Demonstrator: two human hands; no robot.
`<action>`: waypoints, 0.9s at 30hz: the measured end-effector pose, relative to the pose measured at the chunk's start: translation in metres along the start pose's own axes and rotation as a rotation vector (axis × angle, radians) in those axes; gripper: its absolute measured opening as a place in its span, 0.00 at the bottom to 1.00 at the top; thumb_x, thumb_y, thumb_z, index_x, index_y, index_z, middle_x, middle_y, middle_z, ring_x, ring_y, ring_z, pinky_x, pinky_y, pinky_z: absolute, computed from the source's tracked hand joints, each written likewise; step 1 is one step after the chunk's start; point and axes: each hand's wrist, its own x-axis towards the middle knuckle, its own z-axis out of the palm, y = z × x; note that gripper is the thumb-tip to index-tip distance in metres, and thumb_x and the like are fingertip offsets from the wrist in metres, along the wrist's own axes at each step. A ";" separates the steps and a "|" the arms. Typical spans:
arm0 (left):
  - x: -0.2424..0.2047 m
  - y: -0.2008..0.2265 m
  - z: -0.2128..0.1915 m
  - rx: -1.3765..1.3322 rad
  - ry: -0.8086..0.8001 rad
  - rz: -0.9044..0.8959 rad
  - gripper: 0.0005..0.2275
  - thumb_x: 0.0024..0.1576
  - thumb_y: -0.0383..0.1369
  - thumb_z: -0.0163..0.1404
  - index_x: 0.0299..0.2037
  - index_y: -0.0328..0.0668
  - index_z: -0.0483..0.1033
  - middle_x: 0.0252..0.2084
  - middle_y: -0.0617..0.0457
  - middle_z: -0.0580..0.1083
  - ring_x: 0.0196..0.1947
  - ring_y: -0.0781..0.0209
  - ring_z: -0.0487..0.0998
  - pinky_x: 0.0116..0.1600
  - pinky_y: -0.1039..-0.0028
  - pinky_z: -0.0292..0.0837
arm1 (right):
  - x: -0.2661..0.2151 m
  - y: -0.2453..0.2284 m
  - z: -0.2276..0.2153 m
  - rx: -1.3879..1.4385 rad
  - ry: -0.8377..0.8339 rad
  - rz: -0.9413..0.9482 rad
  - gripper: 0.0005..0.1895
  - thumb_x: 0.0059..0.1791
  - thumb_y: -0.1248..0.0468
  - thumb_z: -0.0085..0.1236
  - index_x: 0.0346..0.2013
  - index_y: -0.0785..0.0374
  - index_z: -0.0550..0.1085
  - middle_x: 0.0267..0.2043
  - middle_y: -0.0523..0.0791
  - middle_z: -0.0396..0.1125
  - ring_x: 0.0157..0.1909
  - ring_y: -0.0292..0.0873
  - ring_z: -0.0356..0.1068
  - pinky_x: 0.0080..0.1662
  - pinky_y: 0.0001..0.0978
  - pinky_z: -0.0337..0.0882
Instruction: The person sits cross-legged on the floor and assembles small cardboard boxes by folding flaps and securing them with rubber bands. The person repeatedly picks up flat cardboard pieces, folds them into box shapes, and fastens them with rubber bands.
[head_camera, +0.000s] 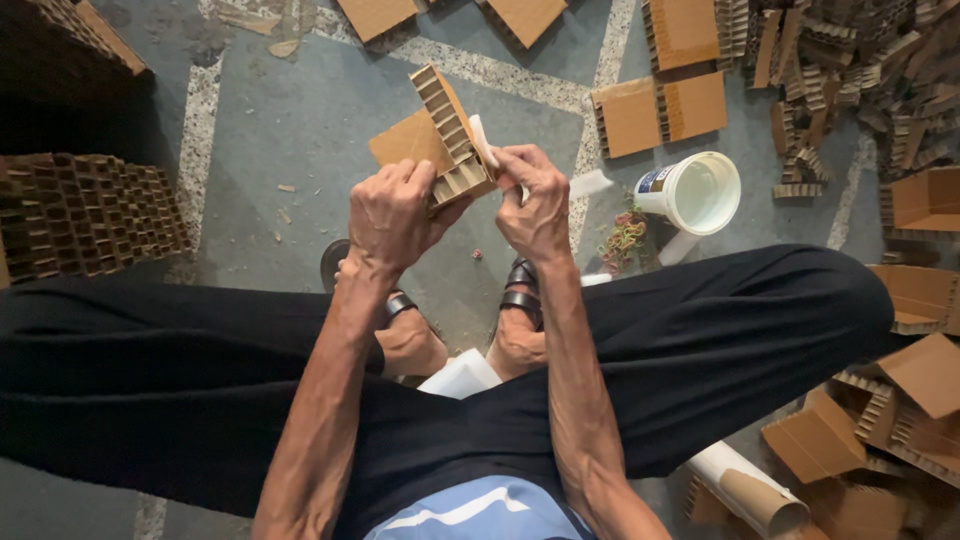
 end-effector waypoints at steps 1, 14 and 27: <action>0.000 0.000 -0.001 0.005 -0.009 0.000 0.21 0.56 0.47 0.64 0.30 0.39 0.68 0.26 0.48 0.70 0.27 0.50 0.75 0.31 0.63 0.70 | -0.001 -0.001 0.001 -0.019 -0.017 0.023 0.21 0.46 0.80 0.48 0.50 0.67 0.78 0.44 0.50 0.73 0.41 0.47 0.76 0.45 0.35 0.76; 0.001 -0.008 0.003 0.051 -0.064 -0.003 0.20 0.56 0.47 0.63 0.31 0.40 0.70 0.28 0.49 0.71 0.28 0.51 0.76 0.33 0.63 0.71 | -0.003 -0.003 0.011 -0.020 0.015 -0.015 0.26 0.41 0.82 0.48 0.51 0.67 0.78 0.39 0.50 0.71 0.36 0.46 0.73 0.39 0.34 0.73; 0.001 -0.015 0.016 0.069 -0.151 -0.034 0.19 0.57 0.47 0.62 0.31 0.40 0.70 0.28 0.46 0.72 0.28 0.49 0.77 0.32 0.62 0.72 | -0.005 -0.007 0.013 -0.011 0.055 0.016 0.22 0.44 0.81 0.51 0.49 0.66 0.80 0.37 0.49 0.72 0.37 0.45 0.74 0.40 0.34 0.72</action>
